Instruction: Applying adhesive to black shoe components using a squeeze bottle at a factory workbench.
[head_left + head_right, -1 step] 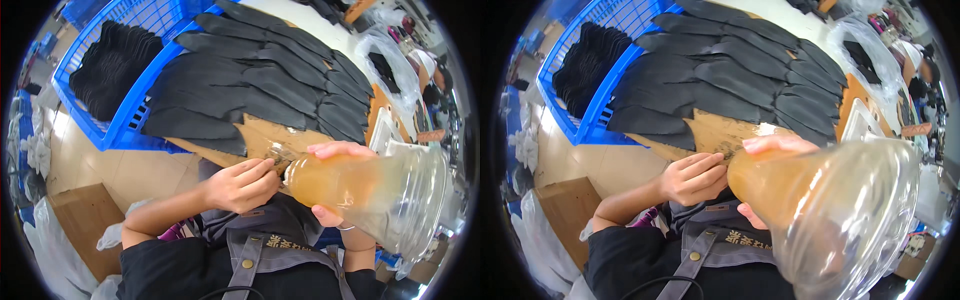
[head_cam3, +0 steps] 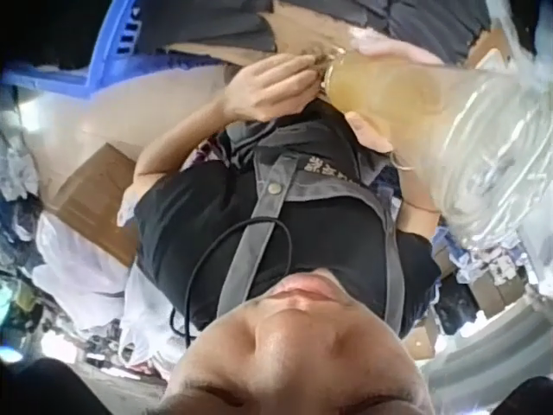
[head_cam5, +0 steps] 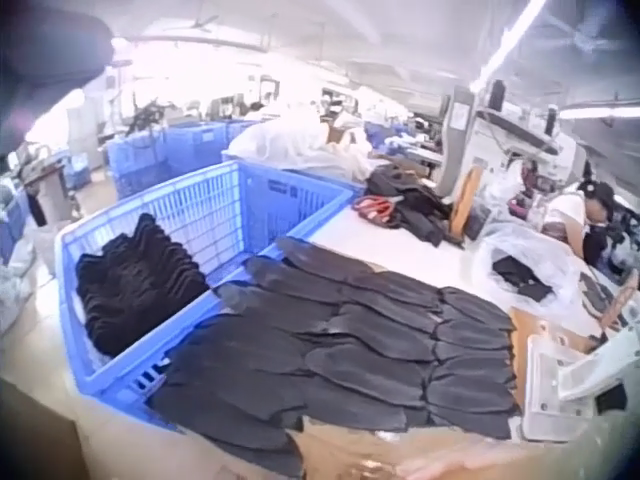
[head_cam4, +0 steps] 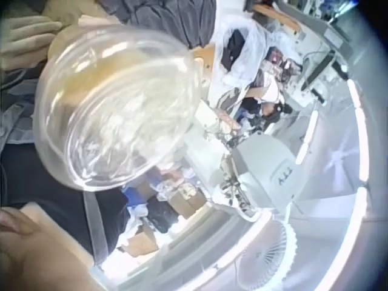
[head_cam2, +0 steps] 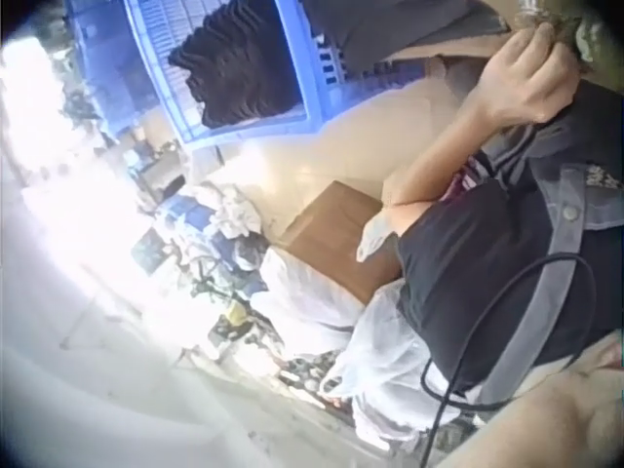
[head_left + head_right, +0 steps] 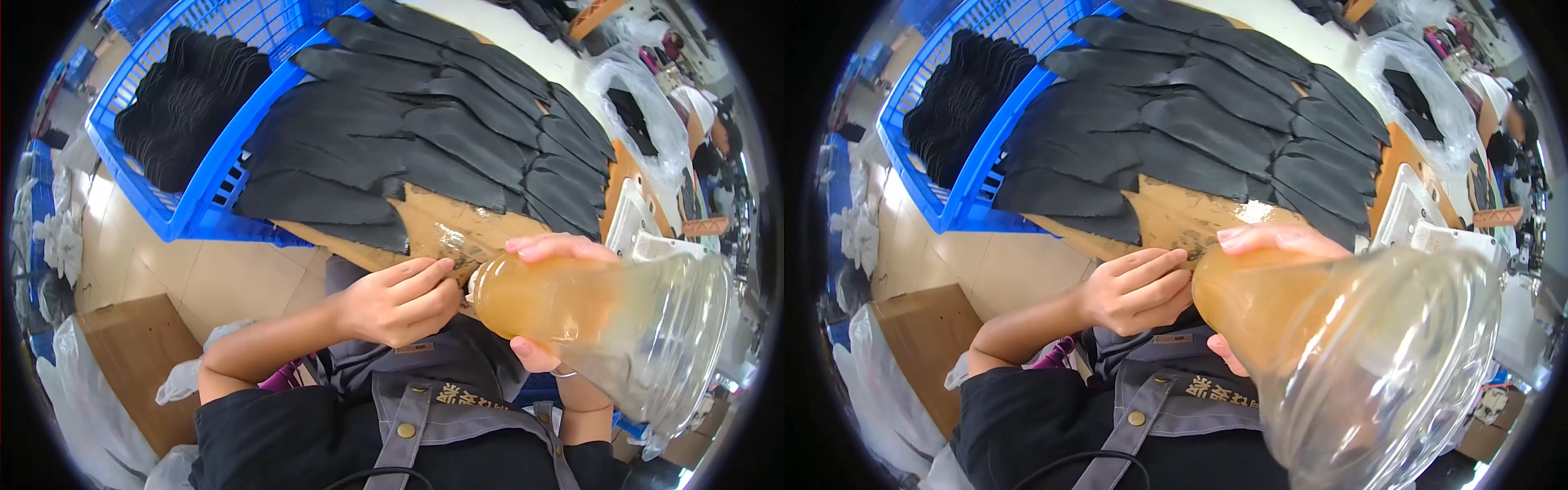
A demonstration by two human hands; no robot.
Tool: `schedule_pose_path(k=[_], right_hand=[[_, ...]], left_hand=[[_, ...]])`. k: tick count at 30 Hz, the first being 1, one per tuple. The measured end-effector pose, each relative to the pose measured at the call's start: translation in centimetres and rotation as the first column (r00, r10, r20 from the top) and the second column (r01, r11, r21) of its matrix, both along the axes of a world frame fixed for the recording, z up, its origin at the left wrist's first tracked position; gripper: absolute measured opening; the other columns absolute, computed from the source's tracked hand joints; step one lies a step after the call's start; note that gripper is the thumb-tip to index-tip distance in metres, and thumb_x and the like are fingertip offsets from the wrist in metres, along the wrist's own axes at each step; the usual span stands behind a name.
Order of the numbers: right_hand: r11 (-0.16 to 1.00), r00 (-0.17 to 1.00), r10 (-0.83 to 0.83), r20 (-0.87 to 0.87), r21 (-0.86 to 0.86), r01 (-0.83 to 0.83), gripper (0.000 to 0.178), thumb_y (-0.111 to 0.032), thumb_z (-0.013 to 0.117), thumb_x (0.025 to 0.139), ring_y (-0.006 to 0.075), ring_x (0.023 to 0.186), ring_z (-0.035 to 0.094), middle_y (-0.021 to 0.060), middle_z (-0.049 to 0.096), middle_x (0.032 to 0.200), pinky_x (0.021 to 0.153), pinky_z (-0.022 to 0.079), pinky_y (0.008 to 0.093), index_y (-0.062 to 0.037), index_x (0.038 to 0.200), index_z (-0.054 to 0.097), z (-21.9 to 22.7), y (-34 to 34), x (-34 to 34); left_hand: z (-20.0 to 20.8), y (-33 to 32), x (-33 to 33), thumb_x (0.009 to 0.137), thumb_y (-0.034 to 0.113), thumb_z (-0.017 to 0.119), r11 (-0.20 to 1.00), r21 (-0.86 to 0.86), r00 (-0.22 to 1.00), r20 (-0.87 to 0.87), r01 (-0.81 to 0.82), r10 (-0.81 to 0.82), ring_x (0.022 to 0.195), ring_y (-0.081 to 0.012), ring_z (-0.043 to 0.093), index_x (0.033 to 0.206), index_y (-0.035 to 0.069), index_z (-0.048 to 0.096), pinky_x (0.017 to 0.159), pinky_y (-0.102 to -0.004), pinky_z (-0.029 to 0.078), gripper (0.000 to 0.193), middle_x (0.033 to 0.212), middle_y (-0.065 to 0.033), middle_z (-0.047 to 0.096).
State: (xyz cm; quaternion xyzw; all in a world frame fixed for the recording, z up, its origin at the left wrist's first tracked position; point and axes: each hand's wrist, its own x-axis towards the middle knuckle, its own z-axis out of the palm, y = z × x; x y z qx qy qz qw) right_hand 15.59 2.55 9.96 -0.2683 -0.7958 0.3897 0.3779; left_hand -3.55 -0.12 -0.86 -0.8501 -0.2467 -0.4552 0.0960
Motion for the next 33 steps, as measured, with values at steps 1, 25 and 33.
schedule_pose_path(k=[1,25,33], right_hand=[[0.999,0.991,-0.049,-0.123,-0.010,0.048,0.081,-0.024,0.079,0.065,0.0337,0.098,0.056,0.0176,0.054,0.104,0.087,0.047,0.0467,-0.0072,0.128,0.030,-1.0,-0.4,-0.3],[0.928,0.940,-0.340,0.000,0.163,0.335,0.069,-0.024,0.072,0.068,0.0268,0.099,0.053,0.0163,0.050,0.103,0.088,0.045,0.0402,0.0007,0.119,0.032,-2.5,0.6,7.5],[0.809,0.832,-0.553,-0.051,0.206,0.551,0.073,-0.019,0.071,0.069,0.0239,0.102,0.051,0.0145,0.050,0.109,0.089,0.044,0.0374,-0.0039,0.129,0.032,-1.3,-2.6,11.7]], left_hand=[[-0.1,0.1,0.1,0.066,0.010,0.062,1.000,0.006,1.000,0.023,0.002,-0.002,0.091,-0.0258,0.060,0.083,0.001,0.062,0.079,-0.0329,0.052,0.019,0.091,-0.0083,0.056],[0.2,0.6,0.5,0.068,0.008,0.063,1.000,0.003,0.999,0.038,0.011,-0.011,0.082,-0.0231,0.062,0.076,0.006,0.063,0.070,-0.0314,0.052,0.008,0.085,-0.0051,0.058],[0.3,0.7,0.6,0.061,0.005,0.063,1.000,0.021,0.999,0.047,0.022,-0.023,0.079,-0.0237,0.063,0.076,0.006,0.066,0.064,-0.0316,0.051,0.015,0.079,-0.0047,0.061]])
